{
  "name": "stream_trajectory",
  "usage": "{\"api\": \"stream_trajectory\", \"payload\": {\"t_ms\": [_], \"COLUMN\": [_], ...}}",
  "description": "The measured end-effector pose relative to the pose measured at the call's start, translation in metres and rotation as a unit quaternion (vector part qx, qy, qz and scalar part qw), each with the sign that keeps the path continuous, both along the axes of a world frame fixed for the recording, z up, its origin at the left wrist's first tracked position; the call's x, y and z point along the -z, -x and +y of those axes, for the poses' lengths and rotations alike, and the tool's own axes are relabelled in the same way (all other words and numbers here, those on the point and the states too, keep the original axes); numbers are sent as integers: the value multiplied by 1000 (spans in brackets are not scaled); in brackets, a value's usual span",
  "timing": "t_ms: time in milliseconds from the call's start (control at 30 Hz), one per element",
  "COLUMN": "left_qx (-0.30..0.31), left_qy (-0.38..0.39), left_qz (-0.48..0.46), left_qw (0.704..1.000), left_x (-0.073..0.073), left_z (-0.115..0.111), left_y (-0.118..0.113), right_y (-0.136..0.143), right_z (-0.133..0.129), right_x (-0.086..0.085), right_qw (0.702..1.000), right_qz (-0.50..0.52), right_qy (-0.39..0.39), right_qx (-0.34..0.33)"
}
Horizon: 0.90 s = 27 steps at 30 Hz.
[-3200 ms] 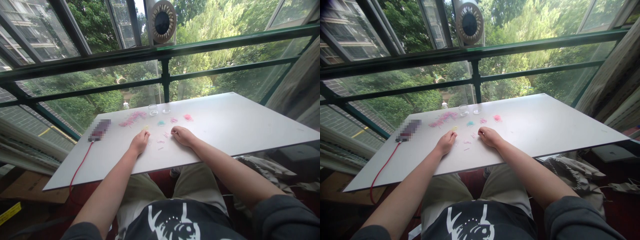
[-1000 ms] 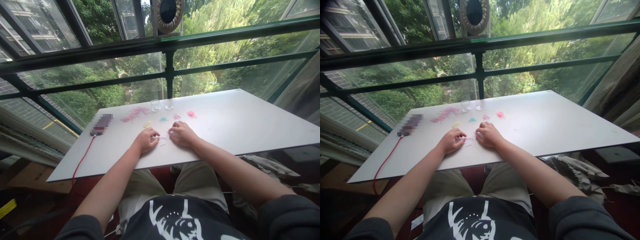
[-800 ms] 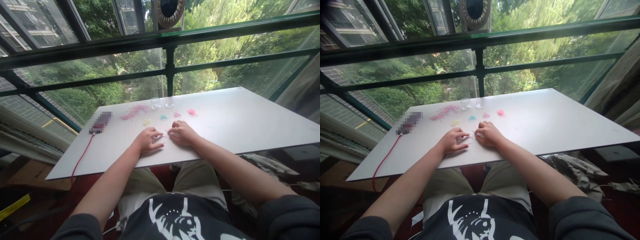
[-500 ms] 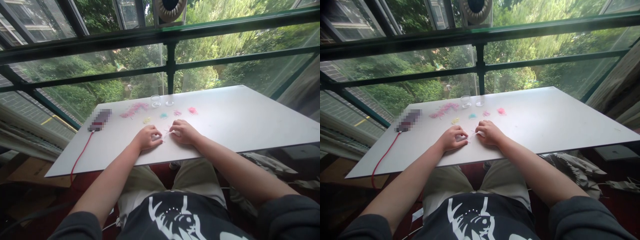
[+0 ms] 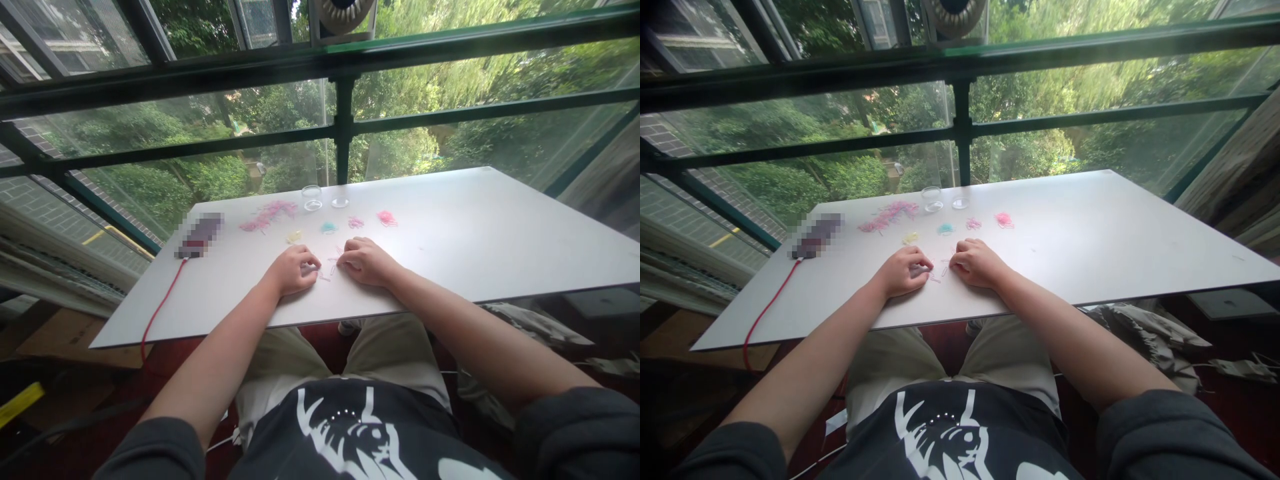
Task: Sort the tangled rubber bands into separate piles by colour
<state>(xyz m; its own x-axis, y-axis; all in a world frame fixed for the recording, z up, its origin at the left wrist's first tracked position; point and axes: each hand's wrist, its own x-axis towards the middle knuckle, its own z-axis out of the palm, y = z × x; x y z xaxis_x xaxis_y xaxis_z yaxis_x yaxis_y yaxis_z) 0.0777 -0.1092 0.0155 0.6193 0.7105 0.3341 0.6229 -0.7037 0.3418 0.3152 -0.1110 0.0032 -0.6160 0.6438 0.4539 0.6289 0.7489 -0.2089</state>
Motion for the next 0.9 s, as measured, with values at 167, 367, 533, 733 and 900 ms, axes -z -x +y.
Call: {"api": "stream_trajectory", "payload": {"t_ms": [167, 367, 533, 733, 900], "left_qx": [-6, 5, 23, 35, 28], "left_qy": [0, 2, 6, 23, 9], "left_qz": [-2, -7, -8, -2, -6], "left_qw": [1000, 1000, 1000, 999, 1000], "left_x": [1, 1, -1, -3, -1], "left_z": [1, 0, -3, -6, -4], "left_y": [0, -1, -3, -5, -6], "right_y": [0, 1, 2, 5, 6], "right_z": [0, -1, -4, -7, -7], "right_x": [0, 0, -1, -1, -1], "right_qw": [1000, 1000, 1000, 1000, 998], "right_qz": [12, -15, -4, -20, -6], "right_qy": [2, 9, 12, 14, 14], "right_qx": [15, 16, -14, -18, -56]}}
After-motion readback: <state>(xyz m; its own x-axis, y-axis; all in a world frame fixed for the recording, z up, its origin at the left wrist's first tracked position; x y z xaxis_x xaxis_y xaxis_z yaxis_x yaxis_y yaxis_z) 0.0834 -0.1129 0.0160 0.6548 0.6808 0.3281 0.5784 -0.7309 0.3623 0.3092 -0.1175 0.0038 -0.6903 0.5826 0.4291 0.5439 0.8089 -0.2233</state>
